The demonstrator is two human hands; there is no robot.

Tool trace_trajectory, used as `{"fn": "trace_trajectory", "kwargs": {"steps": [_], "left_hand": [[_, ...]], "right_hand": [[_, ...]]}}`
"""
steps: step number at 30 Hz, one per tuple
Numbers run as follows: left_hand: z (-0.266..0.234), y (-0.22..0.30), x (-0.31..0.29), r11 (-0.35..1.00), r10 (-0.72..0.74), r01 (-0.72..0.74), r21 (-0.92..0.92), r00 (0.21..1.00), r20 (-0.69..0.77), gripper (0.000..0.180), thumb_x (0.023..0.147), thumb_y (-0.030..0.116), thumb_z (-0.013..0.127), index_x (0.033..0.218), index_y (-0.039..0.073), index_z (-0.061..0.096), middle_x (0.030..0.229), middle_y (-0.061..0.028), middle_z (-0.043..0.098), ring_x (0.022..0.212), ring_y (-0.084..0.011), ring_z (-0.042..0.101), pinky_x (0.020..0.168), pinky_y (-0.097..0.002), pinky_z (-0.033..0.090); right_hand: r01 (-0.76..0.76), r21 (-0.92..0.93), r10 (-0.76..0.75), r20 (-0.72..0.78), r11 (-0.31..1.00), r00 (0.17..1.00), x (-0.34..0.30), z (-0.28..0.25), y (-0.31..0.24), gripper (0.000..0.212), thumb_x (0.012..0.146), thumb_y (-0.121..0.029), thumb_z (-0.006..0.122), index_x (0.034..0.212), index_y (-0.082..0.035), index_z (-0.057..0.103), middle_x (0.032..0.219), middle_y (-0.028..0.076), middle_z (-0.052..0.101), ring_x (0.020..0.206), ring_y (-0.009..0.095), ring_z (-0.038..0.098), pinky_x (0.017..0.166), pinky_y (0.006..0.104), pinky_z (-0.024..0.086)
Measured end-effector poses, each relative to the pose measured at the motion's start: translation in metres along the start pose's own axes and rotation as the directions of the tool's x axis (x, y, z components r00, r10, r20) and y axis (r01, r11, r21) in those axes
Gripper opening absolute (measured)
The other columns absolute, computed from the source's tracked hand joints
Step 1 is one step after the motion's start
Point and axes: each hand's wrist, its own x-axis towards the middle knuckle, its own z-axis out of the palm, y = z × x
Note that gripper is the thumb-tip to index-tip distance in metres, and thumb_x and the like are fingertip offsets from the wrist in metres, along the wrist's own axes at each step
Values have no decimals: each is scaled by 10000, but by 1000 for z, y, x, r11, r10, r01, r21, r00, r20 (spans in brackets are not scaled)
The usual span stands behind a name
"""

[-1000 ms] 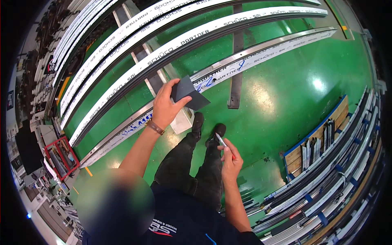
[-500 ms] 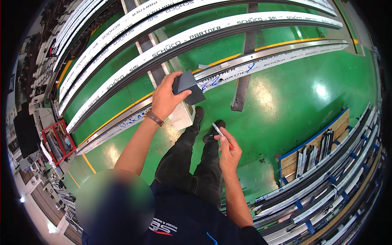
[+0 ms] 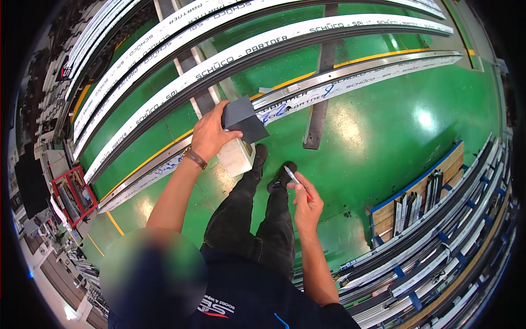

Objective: Marking metal profiles with a pen and then consulting a technical manual at a workstation.

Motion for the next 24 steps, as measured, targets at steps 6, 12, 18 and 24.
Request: {"fn": "trace_trajectory", "kwargs": {"steps": [6,12,18,24], "left_hand": [[7,0,4,998,54,-55,-19,998,-32,911,713,285,988,1481,70,546,1260,-240,730,1189,-426,687,1032,-514,539],[15,19,15,996,50,-51,-67,999,-21,876,703,264,987,1446,63,568,1245,-229,720,1152,-423,694,1019,-503,546],[12,33,16,988,140,-145,-58,987,-76,865,733,306,968,1460,64,566,1357,-212,681,1213,-411,675,1056,-493,540],[13,17,14,978,196,-204,-37,969,-150,793,785,361,937,1433,51,602,1350,-195,679,1225,-409,672,1058,-489,537]], "right_hand": [[-33,1,33,-35,999,999,3,-3,11,346,1114,-187,631,1385,8,722,1029,56,798,693,33,505,624,218,431],[-28,14,29,-61,1000,998,15,2,4,343,1114,-196,632,1381,-3,728,1016,63,791,692,39,506,623,223,434],[3,26,-1,-71,1000,997,20,7,-8,347,1113,-203,639,1385,-8,728,1025,66,791,695,40,510,625,223,439],[-10,33,11,-26,999,1000,22,11,-5,342,1117,-195,632,1386,-7,727,1031,64,793,698,38,509,632,217,439]]}}
